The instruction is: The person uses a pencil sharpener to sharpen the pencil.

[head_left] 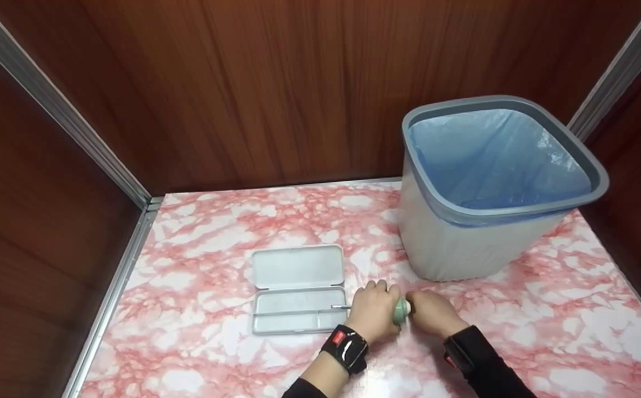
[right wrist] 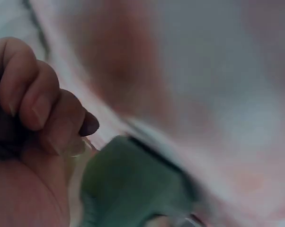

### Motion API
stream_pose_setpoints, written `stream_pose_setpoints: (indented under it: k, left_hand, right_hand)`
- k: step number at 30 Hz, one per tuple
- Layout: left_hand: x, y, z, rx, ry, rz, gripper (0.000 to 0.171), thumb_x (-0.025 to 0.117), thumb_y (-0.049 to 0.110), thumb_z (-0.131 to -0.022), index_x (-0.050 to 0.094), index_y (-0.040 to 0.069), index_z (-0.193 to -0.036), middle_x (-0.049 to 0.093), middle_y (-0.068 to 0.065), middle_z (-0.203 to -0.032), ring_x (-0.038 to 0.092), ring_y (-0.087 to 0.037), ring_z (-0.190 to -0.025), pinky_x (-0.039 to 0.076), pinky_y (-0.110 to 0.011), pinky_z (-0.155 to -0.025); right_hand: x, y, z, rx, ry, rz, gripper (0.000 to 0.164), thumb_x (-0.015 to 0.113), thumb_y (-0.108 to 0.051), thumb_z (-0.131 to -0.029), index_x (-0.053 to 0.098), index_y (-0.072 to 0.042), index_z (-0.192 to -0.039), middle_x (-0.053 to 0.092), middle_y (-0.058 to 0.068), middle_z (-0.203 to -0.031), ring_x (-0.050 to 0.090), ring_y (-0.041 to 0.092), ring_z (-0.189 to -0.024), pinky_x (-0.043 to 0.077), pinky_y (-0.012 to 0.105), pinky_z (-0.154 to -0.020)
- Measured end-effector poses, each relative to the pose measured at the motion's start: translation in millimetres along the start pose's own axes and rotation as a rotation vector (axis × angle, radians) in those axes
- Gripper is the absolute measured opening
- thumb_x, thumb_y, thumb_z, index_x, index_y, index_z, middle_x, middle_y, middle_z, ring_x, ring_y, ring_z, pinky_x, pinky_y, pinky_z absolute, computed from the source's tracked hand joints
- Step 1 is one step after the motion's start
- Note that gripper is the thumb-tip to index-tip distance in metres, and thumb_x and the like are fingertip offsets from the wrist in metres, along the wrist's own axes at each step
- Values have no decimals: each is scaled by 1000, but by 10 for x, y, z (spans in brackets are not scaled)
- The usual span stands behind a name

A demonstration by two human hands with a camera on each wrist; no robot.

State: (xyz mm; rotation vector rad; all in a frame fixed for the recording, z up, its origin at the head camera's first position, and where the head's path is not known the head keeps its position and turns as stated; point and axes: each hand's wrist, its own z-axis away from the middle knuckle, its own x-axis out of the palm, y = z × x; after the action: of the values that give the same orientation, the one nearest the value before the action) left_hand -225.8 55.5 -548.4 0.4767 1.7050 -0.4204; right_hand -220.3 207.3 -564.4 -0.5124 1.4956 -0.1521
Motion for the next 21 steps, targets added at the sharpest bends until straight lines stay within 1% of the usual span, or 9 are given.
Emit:
stream_pose_setpoints:
  k: [4, 8, 11, 17, 19, 21]
  left_hand:
    - [-14, -1, 3, -3, -18, -3, 59, 80, 52, -50, 53, 23, -92, 59, 4, -86, 54, -14, -75, 43, -27, -56]
    - [-13, -2, -1, -10, -26, -3, 59, 80, 51, -49, 52, 23, -93, 59, 4, -86, 53, -14, -75, 43, -28, -57]
    - [-9, 0, -5, -11, -29, -7, 59, 80, 51, -49, 52, 22, -93, 59, 3, -87, 54, -15, -75, 44, -28, -57]
    - [2, 17, -7, -16, -36, 4, 58, 79, 49, -51, 53, 22, -94, 59, 3, -87, 54, -15, -76, 45, -29, -59]
    - [8, 20, -7, -17, -40, 2, 59, 79, 50, -51, 52, 21, -95, 58, 3, -87, 54, -15, -77, 46, -29, -60]
    - [12, 25, -6, -19, -46, 0, 60, 79, 50, -51, 52, 21, -96, 58, 3, -87, 53, -15, -77, 46, -29, -60]
  right_hand:
    - [60, -27, 146, 18, -32, -3, 10, 60, -6, -78, 56, -10, -69, 61, 6, -64, 59, 28, -62, 44, 41, -55]
    - [64, -70, 285, 1, -30, 4, 14, 61, -7, -77, 54, -12, -67, 59, 3, -62, 60, 26, -61, 43, 40, -53]
    - [28, -106, 372, -25, -22, 4, 14, 63, -5, -75, 54, -12, -67, 58, 0, -60, 59, 23, -59, 41, 38, -52]
    - [-82, -166, 508, -73, 19, 0, 18, 62, 5, -66, 55, -11, -71, 51, -5, -57, 52, 16, -54, 33, 30, -48]
    - [-123, -183, 536, -88, 43, 1, 19, 62, 6, -65, 55, -11, -72, 51, -5, -56, 52, 16, -54, 33, 30, -49]
    - [-168, -201, 554, -87, 67, 11, 19, 63, 4, -67, 55, -13, -72, 52, -5, -57, 53, 15, -54, 35, 30, -49]
